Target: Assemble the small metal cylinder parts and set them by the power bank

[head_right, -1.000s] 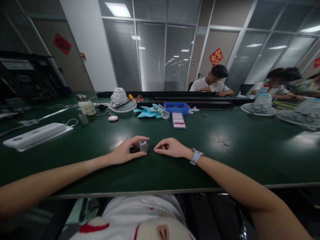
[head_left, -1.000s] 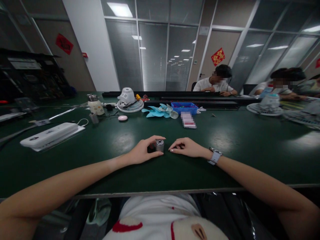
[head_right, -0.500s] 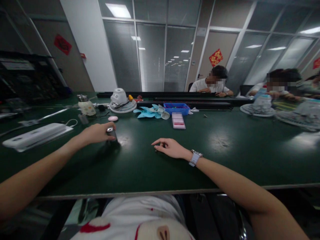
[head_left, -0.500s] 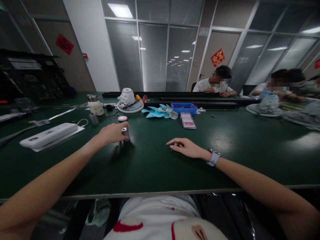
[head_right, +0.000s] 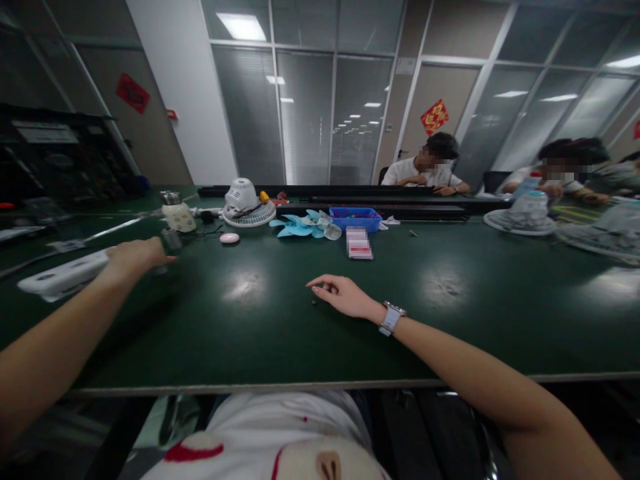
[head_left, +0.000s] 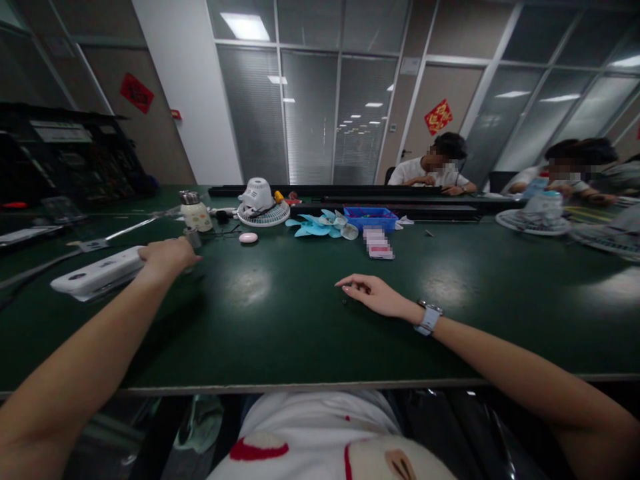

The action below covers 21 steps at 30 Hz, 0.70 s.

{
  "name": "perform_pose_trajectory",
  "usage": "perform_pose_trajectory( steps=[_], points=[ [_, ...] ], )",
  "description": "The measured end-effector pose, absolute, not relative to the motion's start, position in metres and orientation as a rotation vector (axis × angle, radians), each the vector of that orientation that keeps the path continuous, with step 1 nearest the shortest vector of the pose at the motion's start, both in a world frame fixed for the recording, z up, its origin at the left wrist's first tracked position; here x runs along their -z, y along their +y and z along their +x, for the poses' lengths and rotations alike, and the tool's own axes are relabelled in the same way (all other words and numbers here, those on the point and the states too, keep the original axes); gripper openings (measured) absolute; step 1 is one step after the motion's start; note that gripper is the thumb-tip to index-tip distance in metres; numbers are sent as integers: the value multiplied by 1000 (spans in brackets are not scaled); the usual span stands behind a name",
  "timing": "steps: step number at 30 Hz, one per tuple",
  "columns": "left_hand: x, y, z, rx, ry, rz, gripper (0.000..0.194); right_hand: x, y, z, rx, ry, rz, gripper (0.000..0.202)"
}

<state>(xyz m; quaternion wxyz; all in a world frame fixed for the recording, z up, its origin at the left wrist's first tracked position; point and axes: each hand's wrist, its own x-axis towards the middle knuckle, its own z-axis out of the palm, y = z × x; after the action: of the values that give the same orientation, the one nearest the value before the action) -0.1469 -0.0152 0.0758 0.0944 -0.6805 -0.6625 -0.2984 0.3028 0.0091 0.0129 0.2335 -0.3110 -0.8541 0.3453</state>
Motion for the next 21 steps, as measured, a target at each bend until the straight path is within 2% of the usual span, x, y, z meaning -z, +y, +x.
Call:
perform_pose_trajectory(
  steps=[2,4,10,13,21],
  points=[
    [-70,-19,-116,894,-1966,-1765,64,-11,11,302,-1007,-2197,-904,39],
    [-60,-26,-71,876,-1855,-1820,65,-9,14,301,-1081,-2052,-945,37],
    [-23,-60,53,568,-1114,-2973,57,-2,27,301,-1100,-1827,-1005,29],
    [-18,-64,74,568,-943,-3140,50,0,29,301,-1105,-1813,-1003,29],
    [-12,-51,75,720,-939,-3243,37,1,28,301,-1112,-1818,-1015,30]
  ],
)
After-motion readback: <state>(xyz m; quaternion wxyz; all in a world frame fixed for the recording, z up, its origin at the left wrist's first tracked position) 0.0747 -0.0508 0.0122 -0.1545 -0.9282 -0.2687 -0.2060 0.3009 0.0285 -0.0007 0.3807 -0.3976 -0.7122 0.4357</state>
